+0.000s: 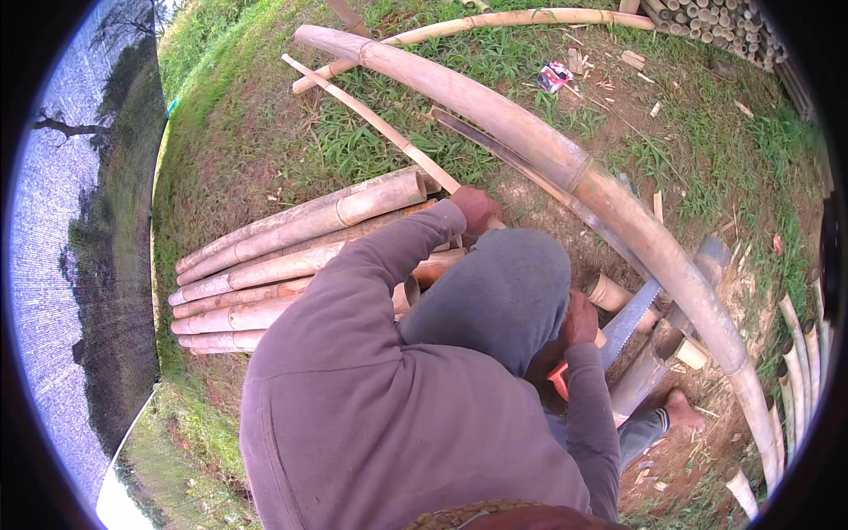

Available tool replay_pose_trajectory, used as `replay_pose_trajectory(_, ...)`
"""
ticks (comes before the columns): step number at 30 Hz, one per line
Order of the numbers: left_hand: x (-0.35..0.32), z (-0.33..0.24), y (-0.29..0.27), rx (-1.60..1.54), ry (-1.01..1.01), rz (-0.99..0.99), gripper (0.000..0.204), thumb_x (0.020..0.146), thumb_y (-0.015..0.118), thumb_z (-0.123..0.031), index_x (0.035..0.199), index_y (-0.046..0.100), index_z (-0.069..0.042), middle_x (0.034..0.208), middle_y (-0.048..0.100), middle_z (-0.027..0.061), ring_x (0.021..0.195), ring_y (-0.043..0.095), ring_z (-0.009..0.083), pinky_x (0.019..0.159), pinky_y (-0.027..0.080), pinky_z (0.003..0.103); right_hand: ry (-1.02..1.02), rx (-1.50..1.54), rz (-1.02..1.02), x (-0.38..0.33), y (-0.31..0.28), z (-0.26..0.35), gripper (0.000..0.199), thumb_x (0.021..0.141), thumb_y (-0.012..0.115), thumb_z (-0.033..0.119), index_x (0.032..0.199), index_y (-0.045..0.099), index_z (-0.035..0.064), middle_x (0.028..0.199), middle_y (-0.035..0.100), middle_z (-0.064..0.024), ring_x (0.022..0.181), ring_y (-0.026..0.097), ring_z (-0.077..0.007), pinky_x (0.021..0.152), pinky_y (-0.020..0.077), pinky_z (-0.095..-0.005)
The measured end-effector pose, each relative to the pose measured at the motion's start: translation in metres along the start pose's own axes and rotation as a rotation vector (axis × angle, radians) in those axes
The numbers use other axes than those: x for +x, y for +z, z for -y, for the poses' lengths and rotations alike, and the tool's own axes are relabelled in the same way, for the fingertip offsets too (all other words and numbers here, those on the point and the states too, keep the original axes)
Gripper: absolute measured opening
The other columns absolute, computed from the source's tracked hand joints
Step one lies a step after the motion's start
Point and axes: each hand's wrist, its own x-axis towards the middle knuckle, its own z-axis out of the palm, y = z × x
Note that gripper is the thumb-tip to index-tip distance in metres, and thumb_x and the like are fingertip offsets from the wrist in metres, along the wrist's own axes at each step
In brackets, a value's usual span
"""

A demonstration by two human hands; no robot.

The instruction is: The person sits on the ground and uses a hand saw to cut long bamboo poles into shorter sections. They position each pole on a makeshift support, saw through it, and then move the cut pieces aside.

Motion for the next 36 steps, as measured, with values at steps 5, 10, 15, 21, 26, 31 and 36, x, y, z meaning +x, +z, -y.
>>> replay_pose_trajectory(5, 0.001, -0.017, -0.034, -0.104, 0.086, -0.184, 0.02, 0.082, 0.073, -0.02, 0.102, 0.071, -0.021, 0.086, 0.074, 0.0074, 0.085, 0.075, 0.0365, 0.076, 0.056, 0.052, 0.0, -0.08, -0.077, 0.001, -0.093, 0.028, 0.051, 0.087, 0.082, 0.023, 0.132, 0.063, 0.0079, 0.108, 0.068, -0.0155, 0.1, 0.067, -0.0378, 0.086, 0.0511, -0.0499)
replay_pose_trajectory(10, 0.028, -0.066, -0.066, -0.173, 0.285, -0.404, 0.015, 0.082, 0.072, -0.022, 0.096, 0.067, -0.017, 0.081, 0.07, 0.0083, 0.083, 0.074, 0.0373, 0.073, 0.056, 0.052, -0.047, -0.111, -0.218, -0.02, -0.149, 0.0, 0.046, 0.088, 0.081, 0.02, 0.13, 0.067, 0.0075, 0.106, 0.068, -0.0165, 0.097, 0.066, -0.0385, 0.085, 0.0499, -0.0502)
replay_pose_trajectory(15, 0.054, -0.09, -0.076, -0.204, 0.366, -0.45, 0.02, 0.084, 0.073, -0.029, 0.098, 0.068, -0.017, 0.082, 0.071, 0.0101, 0.082, 0.073, 0.0396, 0.072, 0.056, 0.054, -0.098, -0.184, -0.283, -0.028, -0.179, -0.019, 0.043, 0.09, 0.08, 0.018, 0.128, 0.068, 0.0041, 0.11, 0.069, -0.0191, 0.097, 0.065, -0.0412, 0.086, 0.0501, -0.0502)
replay_pose_trajectory(21, 0.065, -0.123, -0.101, -0.218, 0.452, -0.347, 0.049, 0.081, 0.08, -0.056, 0.1, 0.069, -0.012, 0.083, 0.071, 0.0132, 0.084, 0.072, 0.0418, 0.071, 0.053, 0.055, -0.049, -0.171, -0.265, -0.047, -0.211, -0.038, 0.043, 0.091, 0.079, 0.015, 0.13, 0.068, 0.0031, 0.118, 0.069, -0.0218, 0.106, 0.066, -0.044, 0.094, 0.0508, -0.0505)
replay_pose_trajectory(26, 0.068, -0.147, -0.113, -0.193, 0.474, -0.301, 0.052, 0.081, 0.08, -0.059, 0.1, 0.069, -0.011, 0.084, 0.072, 0.0135, 0.088, 0.072, 0.0408, 0.074, 0.053, 0.055, -0.032, -0.201, -0.267, -0.066, -0.225, -0.057, 0.042, 0.093, 0.078, 0.017, 0.131, 0.067, 0.0014, 0.121, 0.07, -0.0226, 0.108, 0.065, -0.0444, 0.097, 0.0506, -0.0502)
replay_pose_trajectory(31, 0.064, -0.164, -0.127, -0.222, 0.525, -0.321, 0.05, 0.082, 0.08, -0.058, 0.097, 0.069, -0.011, 0.086, 0.072, 0.014, 0.092, 0.073, 0.0391, 0.078, 0.053, 0.055, -0.023, -0.163, -0.256, -0.072, -0.238, -0.062, 0.042, 0.096, 0.077, 0.018, 0.132, 0.067, -0.0004, 0.118, 0.07, -0.0231, 0.108, 0.065, -0.0446, 0.095, 0.0502, -0.0508)
replay_pose_trajectory(36, 0.062, -0.172, -0.138, -0.218, 0.549, -0.38, 0.048, 0.081, 0.082, -0.055, 0.096, 0.069, -0.011, 0.083, 0.072, 0.0138, 0.088, 0.072, 0.0399, 0.075, 0.052, 0.054, -0.041, -0.179, -0.266, -0.073, -0.243, -0.069, 0.04, 0.097, 0.075, 0.019, 0.131, 0.067, -0.0006, 0.117, 0.07, -0.023, 0.106, 0.065, -0.0448, 0.094, 0.0504, -0.0511)
